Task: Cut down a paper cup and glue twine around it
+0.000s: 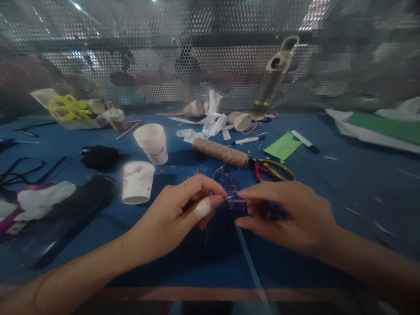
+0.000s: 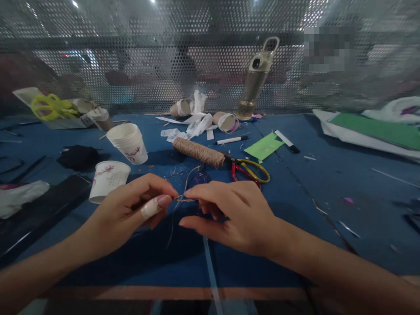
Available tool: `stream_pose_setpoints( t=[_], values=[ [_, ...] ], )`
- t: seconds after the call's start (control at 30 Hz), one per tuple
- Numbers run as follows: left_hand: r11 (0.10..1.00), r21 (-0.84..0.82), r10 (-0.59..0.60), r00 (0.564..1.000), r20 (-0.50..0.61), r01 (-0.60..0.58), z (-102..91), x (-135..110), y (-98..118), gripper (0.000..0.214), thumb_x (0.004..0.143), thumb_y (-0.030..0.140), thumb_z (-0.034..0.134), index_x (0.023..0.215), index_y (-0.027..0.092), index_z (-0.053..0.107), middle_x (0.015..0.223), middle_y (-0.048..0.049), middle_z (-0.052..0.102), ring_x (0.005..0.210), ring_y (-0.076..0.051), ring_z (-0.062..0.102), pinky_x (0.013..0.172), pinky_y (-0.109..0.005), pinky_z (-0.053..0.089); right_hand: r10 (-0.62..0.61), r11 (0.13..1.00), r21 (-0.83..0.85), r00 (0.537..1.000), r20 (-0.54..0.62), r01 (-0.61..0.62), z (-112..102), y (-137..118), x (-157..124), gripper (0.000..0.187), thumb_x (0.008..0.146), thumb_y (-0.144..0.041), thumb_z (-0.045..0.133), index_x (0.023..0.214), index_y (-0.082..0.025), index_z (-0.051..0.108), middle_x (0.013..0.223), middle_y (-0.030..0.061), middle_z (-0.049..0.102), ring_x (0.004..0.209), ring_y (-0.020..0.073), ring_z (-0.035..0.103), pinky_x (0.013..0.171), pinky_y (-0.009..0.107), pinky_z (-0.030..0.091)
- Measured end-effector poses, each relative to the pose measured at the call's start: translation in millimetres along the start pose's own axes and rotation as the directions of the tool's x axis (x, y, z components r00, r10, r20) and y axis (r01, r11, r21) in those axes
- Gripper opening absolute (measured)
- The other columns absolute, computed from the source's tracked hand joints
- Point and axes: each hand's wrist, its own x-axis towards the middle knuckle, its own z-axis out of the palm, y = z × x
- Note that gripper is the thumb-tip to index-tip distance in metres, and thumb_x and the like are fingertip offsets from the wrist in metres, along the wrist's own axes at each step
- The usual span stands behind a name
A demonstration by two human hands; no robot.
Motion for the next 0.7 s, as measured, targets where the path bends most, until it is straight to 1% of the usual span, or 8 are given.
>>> stream_pose_setpoints(
  t=[0.1, 0.13, 0.2, 0.33, 0.43, 0.5, 0.6, 0.7],
  values=[
    [0.981, -0.179, -0.068, 0.995, 0.07, 0.08, 0.6, 2, 0, 0.015, 0.107, 0.037, 0.058, 0.105, 0.024, 0.065, 0.064, 0.0085, 0.055, 0.058, -0.007, 0.05, 0.052, -0.016, 0.035, -0.123, 0.987, -0.111, 0.992, -0.033, 0.119, 0, 1, -5, 0.009, 0.1, -0.028, 0.069, 0.104, -0.02, 0.071, 0.079, 0.0, 0.08, 0.068, 0.0124, 0.075, 0.067, 0.022, 0.057],
    [0.969, -0.227, -0.077, 0.993, 0.093, 0.097, 0.8, 3, 0, 0.015, 0.106, 0.036, 0.059, 0.104, 0.023, 0.065, 0.064, 0.0083, 0.055, 0.058, -0.006, 0.05, 0.053, -0.016, 0.035, -0.166, 0.978, -0.137, 0.985, -0.038, 0.16, 0, 2, -8, 0.006, 0.099, -0.022, 0.071, 0.105, -0.02, 0.071, 0.086, 0.0009, 0.081, 0.074, 0.0132, 0.077, 0.07, 0.023, 0.057],
    [0.947, -0.301, -0.077, 0.988, 0.134, 0.115, 1.4, 4, -1, 0.015, 0.106, 0.035, 0.06, 0.103, 0.021, 0.064, 0.063, 0.0082, 0.054, 0.058, -0.006, 0.049, 0.055, -0.016, 0.036, -0.228, 0.961, -0.169, 0.973, -0.036, 0.219, -1, 4, -12, 0.015, 0.097, -0.014, 0.071, 0.11, -0.02, 0.07, 0.094, 0.0012, 0.081, 0.08, 0.0133, 0.077, 0.072, 0.025, 0.056],
    [0.922, -0.353, -0.087, 0.975, 0.205, 0.157, 2.3, 6, -4, 0.019, 0.106, 0.038, 0.059, 0.103, 0.02, 0.063, 0.06, 0.0086, 0.052, 0.054, -0.006, 0.043, 0.052, -0.018, 0.032, -0.26, 0.946, -0.204, 0.966, -0.008, 0.253, -5, 7, -14, 0.014, 0.101, -0.013, 0.066, 0.113, -0.018, 0.069, 0.094, 0.0011, 0.08, 0.08, 0.0128, 0.076, 0.071, 0.026, 0.054],
    [0.928, -0.339, -0.088, 0.975, 0.206, 0.155, 2.3, 6, -4, 0.019, 0.106, 0.039, 0.059, 0.104, 0.019, 0.063, 0.059, 0.0086, 0.051, 0.054, -0.007, 0.043, 0.052, -0.019, 0.031, -0.255, 0.952, -0.18, 0.967, -0.02, 0.248, -7, 6, -11, 0.008, 0.102, -0.016, 0.066, 0.108, -0.018, 0.069, 0.094, 0.0008, 0.081, 0.083, 0.0124, 0.076, 0.076, 0.024, 0.056],
    [0.958, -0.257, -0.084, 0.98, 0.179, 0.129, 2.1, 5, -2, 0.019, 0.106, 0.038, 0.058, 0.104, 0.02, 0.063, 0.06, 0.0081, 0.052, 0.055, -0.008, 0.046, 0.053, -0.019, 0.033, -0.228, 0.965, -0.131, 0.974, -0.001, 0.226, -7, 6, -10, 0.005, 0.102, -0.02, 0.066, 0.106, -0.021, 0.068, 0.093, -0.0004, 0.081, 0.083, 0.0132, 0.077, 0.077, 0.024, 0.057],
    [0.997, 0.072, -0.047, 0.993, 0.109, 0.039, 2.0, 4, 1, 0.014, 0.106, 0.029, 0.054, 0.105, 0.022, 0.066, 0.061, 0.0081, 0.056, 0.056, -0.01, 0.052, 0.055, -0.02, 0.038, -0.195, 0.975, -0.095, 0.98, 0.048, 0.198, -4, 6, -10, 0.004, 0.103, -0.023, 0.065, 0.103, -0.026, 0.068, 0.09, -0.0014, 0.082, 0.08, 0.0155, 0.077, 0.072, 0.027, 0.057],
    [0.882, 0.446, 0.121, 0.987, 0.105, -0.156, 1.2, 2, 2, 0.021, 0.103, 0.016, 0.049, 0.109, 0.023, 0.068, 0.071, 0.0056, 0.07, 0.062, -0.012, 0.065, 0.059, -0.021, 0.042, -0.179, 0.975, -0.117, 0.981, 0.072, 0.187, 0, 6, -9, 0.01, 0.104, -0.027, 0.063, 0.098, -0.026, 0.07, 0.088, -0.0015, 0.081, 0.077, 0.016, 0.076, 0.068, 0.028, 0.054]
  ],
)
